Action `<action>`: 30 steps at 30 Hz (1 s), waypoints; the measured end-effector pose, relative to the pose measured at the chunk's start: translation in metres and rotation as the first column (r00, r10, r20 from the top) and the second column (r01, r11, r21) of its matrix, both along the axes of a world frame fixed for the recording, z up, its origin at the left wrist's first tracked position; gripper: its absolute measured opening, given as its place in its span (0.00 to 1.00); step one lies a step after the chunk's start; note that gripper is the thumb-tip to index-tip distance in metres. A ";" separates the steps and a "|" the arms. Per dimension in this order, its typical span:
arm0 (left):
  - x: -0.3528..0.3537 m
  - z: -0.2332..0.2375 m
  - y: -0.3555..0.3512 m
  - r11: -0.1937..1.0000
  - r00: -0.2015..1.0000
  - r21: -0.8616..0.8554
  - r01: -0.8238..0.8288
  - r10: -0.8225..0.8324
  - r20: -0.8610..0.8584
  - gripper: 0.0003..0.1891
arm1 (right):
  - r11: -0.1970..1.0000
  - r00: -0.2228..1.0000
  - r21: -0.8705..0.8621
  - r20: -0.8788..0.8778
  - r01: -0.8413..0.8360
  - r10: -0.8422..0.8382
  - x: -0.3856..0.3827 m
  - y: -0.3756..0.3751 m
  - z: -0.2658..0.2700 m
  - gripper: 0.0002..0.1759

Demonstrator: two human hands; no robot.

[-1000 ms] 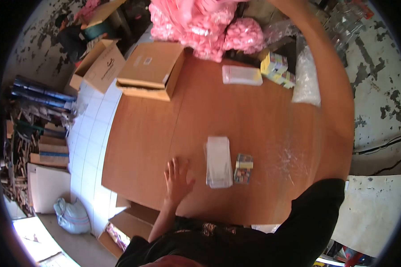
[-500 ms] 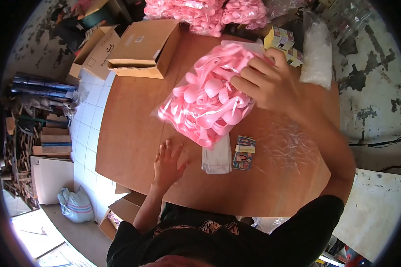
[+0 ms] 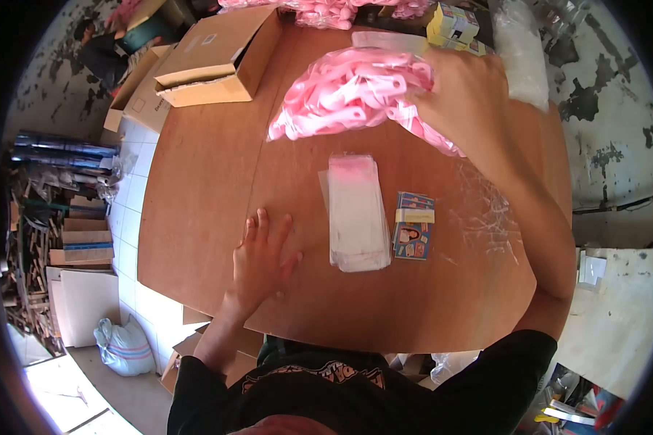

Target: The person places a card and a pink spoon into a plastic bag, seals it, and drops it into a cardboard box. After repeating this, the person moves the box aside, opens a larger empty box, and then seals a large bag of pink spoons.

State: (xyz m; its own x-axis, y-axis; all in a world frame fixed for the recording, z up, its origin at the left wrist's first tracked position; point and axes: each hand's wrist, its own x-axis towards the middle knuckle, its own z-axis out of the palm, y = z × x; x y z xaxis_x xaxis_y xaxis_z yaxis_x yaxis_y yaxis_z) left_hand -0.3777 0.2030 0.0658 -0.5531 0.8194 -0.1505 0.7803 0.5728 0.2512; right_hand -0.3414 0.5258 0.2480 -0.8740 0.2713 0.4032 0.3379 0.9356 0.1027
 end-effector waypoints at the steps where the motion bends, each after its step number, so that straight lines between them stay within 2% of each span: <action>1: 0.000 0.000 -0.001 1.000 1.000 0.011 0.004 -0.004 -0.008 0.37 | 0.989 0.987 -0.051 0.094 0.136 -0.130 0.000 -0.010 0.003 0.17; 3: 0.002 -0.001 -0.006 0.999 0.994 0.002 0.049 -0.048 -0.099 0.37 | 0.990 0.990 -0.064 0.064 0.128 -0.124 0.003 -0.024 0.003 0.20; 5: 0.002 -0.005 -0.009 0.998 0.991 0.016 0.061 -0.059 -0.117 0.36 | 0.992 0.992 0.052 0.044 0.117 -0.119 -0.001 -0.035 -0.003 0.22; 7: 0.005 -0.008 -0.013 0.996 0.988 0.027 0.083 -0.078 -0.131 0.35 | 0.990 0.991 0.052 0.015 0.130 -0.131 -0.006 -0.056 -0.003 0.20; 9: 0.006 -0.009 -0.013 0.997 0.988 -0.020 0.076 -0.078 -0.133 0.35 | 0.985 0.977 0.072 0.135 0.159 -0.168 -0.016 -0.079 0.000 0.19; 11: 0.006 -0.008 -0.015 0.996 0.989 -0.030 0.079 -0.082 -0.121 0.35 | 0.969 0.958 0.044 0.146 0.243 -0.246 -0.031 -0.102 -0.005 0.18; 13: 0.005 -0.005 -0.014 0.996 0.991 -0.041 0.082 -0.086 -0.106 0.36 | 0.931 0.908 -0.059 0.252 0.359 -0.334 -0.050 -0.128 0.001 0.25; 15: 0.004 -0.003 -0.015 0.992 0.992 -0.092 0.091 -0.099 -0.081 0.35 | 0.929 0.914 -0.104 0.248 0.356 -0.323 -0.063 -0.147 -0.005 0.25; 16: 0.003 -0.003 -0.020 0.993 0.992 -0.080 0.092 -0.099 -0.084 0.35 | 0.924 0.920 -0.157 0.249 0.348 -0.304 -0.067 -0.156 -0.012 0.26; 19: -0.005 0.004 -0.038 0.988 0.982 0.000 0.151 -0.151 -0.113 0.30 | 0.929 0.926 -0.164 0.245 0.333 -0.288 -0.074 -0.173 -0.052 0.26; 21: -0.017 0.022 -0.052 0.979 0.964 0.066 0.192 -0.201 0.174 0.27 | 0.931 0.924 -0.188 0.288 0.313 -0.253 -0.068 -0.185 -0.064 0.28; 22: -0.026 0.010 -0.056 0.979 0.964 0.080 0.186 -0.197 0.179 0.27 | 0.926 0.920 -0.233 0.330 0.299 -0.214 -0.066 -0.191 -0.071 0.31; 24: -0.040 -0.024 -0.058 0.925 0.935 0.338 0.175 -0.263 0.237 0.24 | 0.944 0.922 -0.203 0.343 0.261 -0.181 -0.064 -0.191 -0.095 0.31; 25: -0.040 -0.022 -0.061 0.924 0.934 0.341 0.174 -0.264 0.239 0.24 | 0.956 0.923 -0.185 0.353 0.227 -0.151 -0.062 -0.191 -0.102 0.32; 26: -0.039 -0.017 -0.063 0.926 0.920 0.370 0.073 -0.205 0.333 0.22 | 0.866 0.923 -0.431 0.375 0.255 -0.085 -0.045 -0.201 -0.090 0.33; 27: -0.037 -0.012 -0.065 0.921 0.891 0.387 -0.033 -0.149 0.429 0.20 | 0.867 0.921 -0.428 0.381 0.257 -0.086 -0.034 -0.202 -0.092 0.33; 28: -0.033 -0.006 -0.068 0.921 0.888 0.389 -0.036 -0.149 0.435 0.20 | 0.825 0.960 -0.524 0.272 0.212 -0.074 -0.024 -0.200 -0.095 0.31; 29: -0.028 0.000 -0.072 0.910 0.926 0.410 -0.067 -0.097 0.365 0.20 | 0.778 0.985 -0.610 0.158 0.153 -0.071 -0.014 -0.198 -0.100 0.30; 30: -0.025 0.002 -0.074 0.896 0.954 0.432 -0.098 -0.038 0.296 0.20 | 0.854 0.981 -0.496 -0.182 -0.154 0.072 0.004 -0.197 -0.110 0.24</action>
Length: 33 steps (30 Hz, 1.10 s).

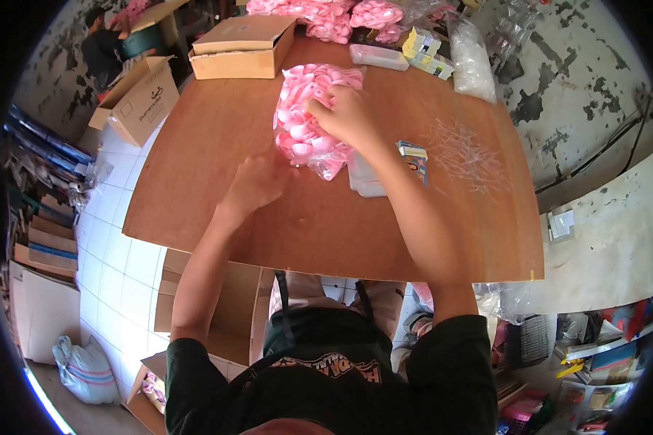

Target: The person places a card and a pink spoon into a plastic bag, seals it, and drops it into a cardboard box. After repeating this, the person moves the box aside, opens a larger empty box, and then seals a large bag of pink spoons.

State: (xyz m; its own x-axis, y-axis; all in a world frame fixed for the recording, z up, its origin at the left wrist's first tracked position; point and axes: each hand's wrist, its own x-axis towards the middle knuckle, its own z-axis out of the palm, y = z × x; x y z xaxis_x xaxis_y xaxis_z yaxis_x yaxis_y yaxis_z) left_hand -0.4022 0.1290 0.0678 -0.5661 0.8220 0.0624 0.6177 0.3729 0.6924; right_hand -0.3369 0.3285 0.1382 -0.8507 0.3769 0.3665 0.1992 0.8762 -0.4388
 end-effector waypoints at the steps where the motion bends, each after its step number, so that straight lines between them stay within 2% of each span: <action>1: 0.002 -0.005 0.001 1.000 1.000 0.000 -0.007 0.007 0.009 0.20 | 1.000 1.000 0.000 0.009 -0.007 0.007 0.021 -0.005 -0.002 0.24; 3: 0.006 -0.016 0.002 0.977 0.983 0.138 -0.161 0.172 -0.068 0.23 | 0.962 0.991 -0.264 -0.129 -0.072 0.039 0.055 -0.019 -0.001 0.12; 4: 0.009 -0.015 0.002 0.977 0.982 0.131 -0.169 0.178 -0.065 0.23 | 0.959 0.991 -0.272 -0.125 -0.078 0.045 0.065 -0.021 0.000 0.12; 6: 0.016 -0.010 0.001 0.919 0.980 0.356 -0.169 0.195 -0.038 0.28 | 0.975 0.980 0.144 -0.076 -0.169 0.181 0.080 -0.022 -0.001 0.15; 7: 0.017 -0.014 0.005 0.926 0.981 0.339 -0.168 0.193 -0.039 0.28 | 0.978 0.981 0.125 -0.078 -0.168 0.178 0.082 -0.020 -0.006 0.15; 9: 0.013 -0.026 0.018 0.914 0.978 0.402 -0.059 0.133 -0.159 0.35 | 0.943 0.975 0.253 0.003 -0.214 0.221 0.080 -0.014 -0.019 0.19; 12: 0.011 -0.037 0.031 0.938 0.994 0.344 -0.035 0.069 -0.086 0.38 | 0.964 0.977 0.195 -0.081 -0.178 0.197 0.080 -0.002 -0.043 0.14; 16: 0.015 -0.033 0.037 0.956 0.982 0.287 -0.055 0.103 -0.158 0.39 | 0.988 0.980 0.102 -0.146 -0.118 0.133 0.085 -0.004 -0.053 0.07; 17: 0.022 -0.025 0.034 0.947 0.973 0.294 -0.132 0.181 -0.147 0.36 | 0.987 0.979 0.105 -0.152 -0.119 0.134 0.086 -0.006 -0.050 0.07; 18: 0.028 -0.020 0.032 0.930 0.957 0.303 -0.206 0.256 -0.135 0.34 | 0.996 0.983 0.023 -0.160 -0.087 0.090 0.087 -0.008 -0.048 0.05; 19: 0.032 -0.023 0.030 0.930 0.957 0.307 -0.203 0.255 -0.139 0.34 | 0.997 0.986 -0.059 -0.162 -0.054 0.044 0.088 -0.009 -0.047 0.04; 21: 0.039 -0.034 0.026 0.785 0.868 0.551 -0.284 0.455 -0.201 0.23 | 0.995 0.975 -0.080 -0.220 -0.061 0.042 0.087 -0.009 -0.050 0.04; 22: 0.042 -0.031 0.024 0.776 0.885 0.603 -0.184 0.398 -0.242 0.12 | 0.992 0.961 -0.103 -0.275 -0.074 0.043 0.086 -0.010 -0.052 0.04; 23: 0.046 -0.028 0.026 0.776 0.886 0.603 -0.183 0.396 -0.241 0.12 | 0.992 0.961 -0.102 -0.274 -0.072 0.041 0.085 -0.011 -0.053 0.04; 25: 0.053 -0.029 0.028 0.834 0.937 0.537 -0.128 0.280 -0.211 0.09 | 0.966 0.953 -0.223 -0.298 -0.127 0.056 0.082 -0.015 -0.055 0.05; 26: 0.048 -0.034 0.030 0.852 0.908 0.514 -0.094 0.285 -0.306 0.08 | 0.966 0.955 -0.222 -0.289 -0.130 0.062 0.083 -0.017 -0.054 0.05; 28: 0.046 -0.034 0.031 0.821 0.892 0.567 -0.062 0.300 -0.337 0.09 | 0.903 0.972 -0.396 -0.219 -0.165 0.082 0.084 -0.022 -0.045 0.06; 31: 0.046 -0.032 0.026 0.789 0.875 0.615 -0.017 0.309 -0.372 0.10 | 0.878 0.967 -0.413 -0.181 -0.241 0.180 0.087 -0.027 -0.035 0.07; 33: 0.043 -0.031 0.022 0.765 0.899 0.641 0.055 0.241 -0.365 0.12 | 0.881 0.969 -0.408 -0.159 -0.240 0.191 0.086 -0.028 -0.036 0.07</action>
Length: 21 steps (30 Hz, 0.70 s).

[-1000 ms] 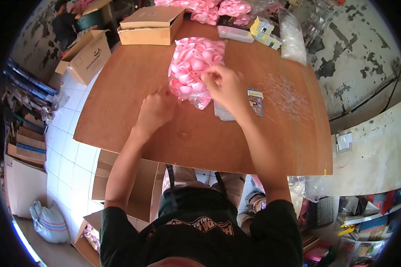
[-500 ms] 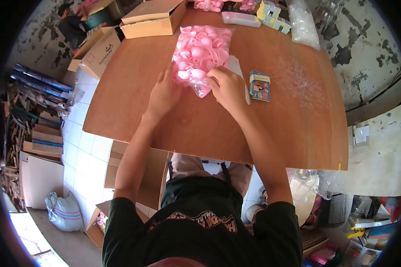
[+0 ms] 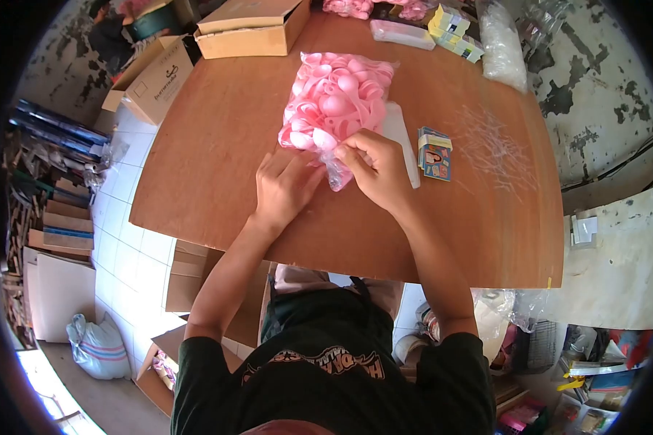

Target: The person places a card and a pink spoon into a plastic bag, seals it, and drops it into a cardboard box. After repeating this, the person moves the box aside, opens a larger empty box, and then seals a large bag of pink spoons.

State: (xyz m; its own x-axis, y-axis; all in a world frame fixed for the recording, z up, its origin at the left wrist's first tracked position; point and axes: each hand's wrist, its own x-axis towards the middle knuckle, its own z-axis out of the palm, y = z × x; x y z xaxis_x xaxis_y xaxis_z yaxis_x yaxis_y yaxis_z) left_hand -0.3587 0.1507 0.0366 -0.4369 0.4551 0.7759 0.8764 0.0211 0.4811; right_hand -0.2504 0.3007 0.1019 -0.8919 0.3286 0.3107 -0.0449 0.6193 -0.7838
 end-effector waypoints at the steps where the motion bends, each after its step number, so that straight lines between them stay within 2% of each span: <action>1: 0.000 0.000 -0.001 1.000 1.000 0.000 0.000 0.000 0.012 0.12 | 0.999 1.000 -0.045 0.000 0.012 -0.012 0.000 -0.001 -0.003 0.06; 3: -0.003 0.001 0.000 1.000 1.000 0.006 0.010 -0.010 -0.009 0.12 | 0.996 1.000 -0.086 0.008 0.019 -0.019 -0.002 -0.008 -0.004 0.06; 5: -0.006 -0.004 0.003 0.999 0.998 0.018 0.042 -0.043 0.041 0.12 | 0.972 0.963 -0.189 -0.206 0.137 -0.175 -0.007 -0.021 -0.004 0.06; 6: -0.007 -0.006 0.005 0.996 0.993 0.027 0.080 -0.082 0.088 0.12 | 0.974 0.964 -0.185 -0.203 0.134 -0.171 -0.004 -0.024 -0.003 0.06; 7: -0.006 -0.005 0.005 0.997 0.993 0.032 0.077 -0.079 0.090 0.12 | 0.978 0.925 0.112 -0.359 0.174 -0.123 0.002 -0.023 -0.001 0.07; 8: -0.004 -0.004 0.005 0.996 0.992 0.038 0.083 -0.086 0.090 0.10 | 0.888 0.873 0.390 -0.487 0.245 -0.027 0.006 -0.020 0.000 0.08; 9: -0.003 -0.003 0.004 0.995 0.991 0.045 0.089 -0.093 0.092 0.08 | 0.822 0.901 0.552 -0.416 0.143 0.122 0.008 -0.016 0.000 0.11; 10: -0.004 -0.003 0.003 0.995 0.991 0.058 0.086 -0.092 0.095 0.08 | 0.815 0.903 0.562 -0.410 0.138 0.129 0.005 -0.019 -0.002 0.11; 12: -0.003 -0.004 0.001 0.994 0.988 0.036 0.100 -0.104 0.111 0.08 | 0.766 0.967 0.638 -0.237 0.078 0.099 0.001 -0.026 -0.004 0.12; 14: -0.002 -0.001 -0.003 0.995 0.991 0.044 0.086 -0.090 0.103 0.08 | 0.760 0.967 0.642 -0.243 0.097 0.082 -0.003 -0.021 -0.016 0.12; 16: -0.005 0.000 -0.005 0.996 0.992 0.039 0.076 -0.079 0.094 0.08 | 0.848 0.945 0.503 -0.327 0.169 0.006 -0.003 -0.021 -0.023 0.11; 17: -0.006 0.000 -0.006 0.997 0.994 0.040 0.067 -0.070 0.081 0.07 | 0.847 0.945 0.504 -0.326 0.168 0.007 -0.002 -0.024 -0.027 0.11; 19: -0.005 -0.001 -0.009 0.997 0.996 0.037 0.061 -0.064 0.070 0.07 | 0.918 0.847 0.295 -0.526 0.264 -0.075 0.003 -0.032 -0.033 0.11; 20: -0.004 0.000 -0.010 0.998 0.994 0.025 0.066 -0.068 0.084 0.08 | 0.918 0.847 0.293 -0.526 0.265 -0.076 0.005 -0.028 -0.031 0.11; 21: -0.003 -0.001 -0.010 0.997 0.993 0.013 0.070 -0.071 0.099 0.10 | 0.901 0.914 0.389 -0.405 0.190 -0.018 0.008 -0.022 -0.028 0.11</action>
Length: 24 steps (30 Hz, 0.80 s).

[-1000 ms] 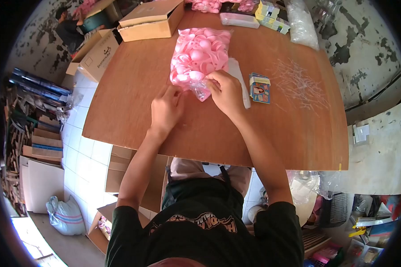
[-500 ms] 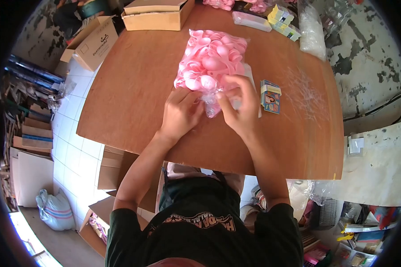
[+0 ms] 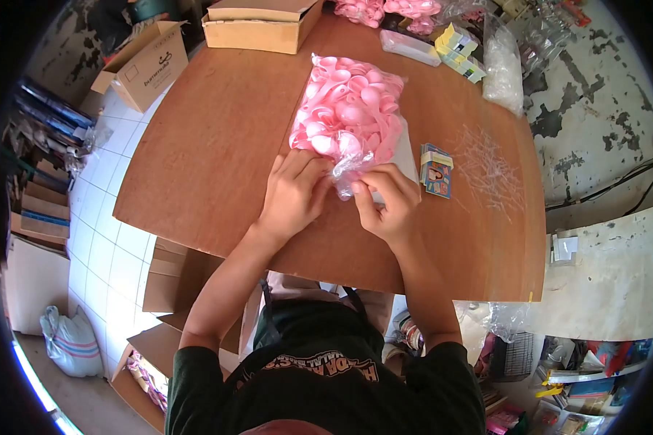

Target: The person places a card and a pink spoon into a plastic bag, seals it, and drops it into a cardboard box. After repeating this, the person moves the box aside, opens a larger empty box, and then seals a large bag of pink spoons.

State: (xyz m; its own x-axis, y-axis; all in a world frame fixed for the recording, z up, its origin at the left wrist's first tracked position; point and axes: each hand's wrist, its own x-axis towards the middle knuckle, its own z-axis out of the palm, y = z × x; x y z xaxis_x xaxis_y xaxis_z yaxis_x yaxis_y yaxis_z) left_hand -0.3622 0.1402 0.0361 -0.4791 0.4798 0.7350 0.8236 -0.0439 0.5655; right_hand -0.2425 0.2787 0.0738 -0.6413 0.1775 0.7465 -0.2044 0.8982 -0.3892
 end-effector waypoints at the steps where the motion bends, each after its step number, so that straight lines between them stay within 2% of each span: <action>1: -0.001 -0.002 0.000 1.000 1.000 -0.002 0.000 0.000 0.000 0.10 | 0.997 0.990 0.067 0.141 -0.035 0.025 0.000 0.004 0.005 0.11; 2: -0.001 -0.004 0.001 0.999 0.999 0.005 0.033 -0.033 0.038 0.10 | 0.999 0.988 0.000 0.148 -0.037 0.037 -0.003 0.002 0.003 0.12; 5: -0.004 -0.005 0.005 0.994 0.989 0.014 0.110 -0.111 0.095 0.09 | 0.997 0.984 -0.030 0.165 -0.067 0.072 -0.005 0.002 0.007 0.13; 7: -0.003 -0.006 0.006 0.988 0.980 0.010 0.157 -0.157 0.124 0.08 | 0.993 0.982 -0.109 0.179 -0.047 0.066 0.001 0.005 0.000 0.13; 10: -0.002 -0.005 0.009 0.982 0.968 0.018 0.190 -0.190 0.161 0.07 | 0.978 0.958 -0.192 0.252 -0.087 0.135 0.006 0.014 -0.006 0.09; 12: -0.002 0.000 0.008 0.975 0.956 0.009 0.223 -0.220 0.196 0.07 | 0.913 0.944 -0.388 0.233 -0.131 0.234 0.007 0.018 -0.008 0.05; 13: -0.001 0.002 0.008 0.973 0.955 -0.002 0.231 -0.226 0.192 0.07 | 0.910 0.947 -0.396 0.224 -0.126 0.229 0.007 0.020 -0.009 0.05; 15: 0.004 0.004 0.008 0.979 0.948 0.084 0.185 -0.200 0.246 0.07 | 0.818 0.927 -0.559 0.221 -0.135 0.304 0.008 0.024 -0.010 0.04; 16: 0.002 0.004 0.007 0.979 0.948 0.075 0.190 -0.202 0.244 0.07 | 0.815 0.929 -0.564 0.215 -0.134 0.302 0.009 0.025 -0.010 0.04; 18: -0.002 0.004 0.006 0.984 0.984 -0.016 0.176 -0.177 -0.035 0.11 | 0.803 0.920 -0.581 0.229 -0.133 0.318 0.010 0.026 -0.010 0.04; 19: -0.001 0.007 0.007 0.984 0.983 -0.025 0.179 -0.180 -0.038 0.11 | 0.799 0.922 -0.586 0.223 -0.133 0.317 0.011 0.027 -0.009 0.04; 21: 0.001 0.015 0.008 0.987 0.961 -0.073 0.142 -0.155 -0.228 0.12 | 0.787 0.901 -0.599 0.247 -0.148 0.357 0.012 0.029 -0.008 0.04; 24: -0.003 0.023 0.010 0.972 0.960 -0.119 0.202 -0.221 -0.170 0.13 | 0.775 0.890 -0.614 0.258 -0.150 0.376 0.013 0.030 -0.007 0.04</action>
State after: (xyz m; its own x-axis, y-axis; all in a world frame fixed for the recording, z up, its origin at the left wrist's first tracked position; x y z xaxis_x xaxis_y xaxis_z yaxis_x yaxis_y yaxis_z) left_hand -0.3655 0.1499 0.0590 -0.2225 0.6307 0.7435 0.8903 -0.1794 0.4186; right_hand -0.2293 0.3083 0.0666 -0.9189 0.2749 0.2830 -0.1492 0.4219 -0.8943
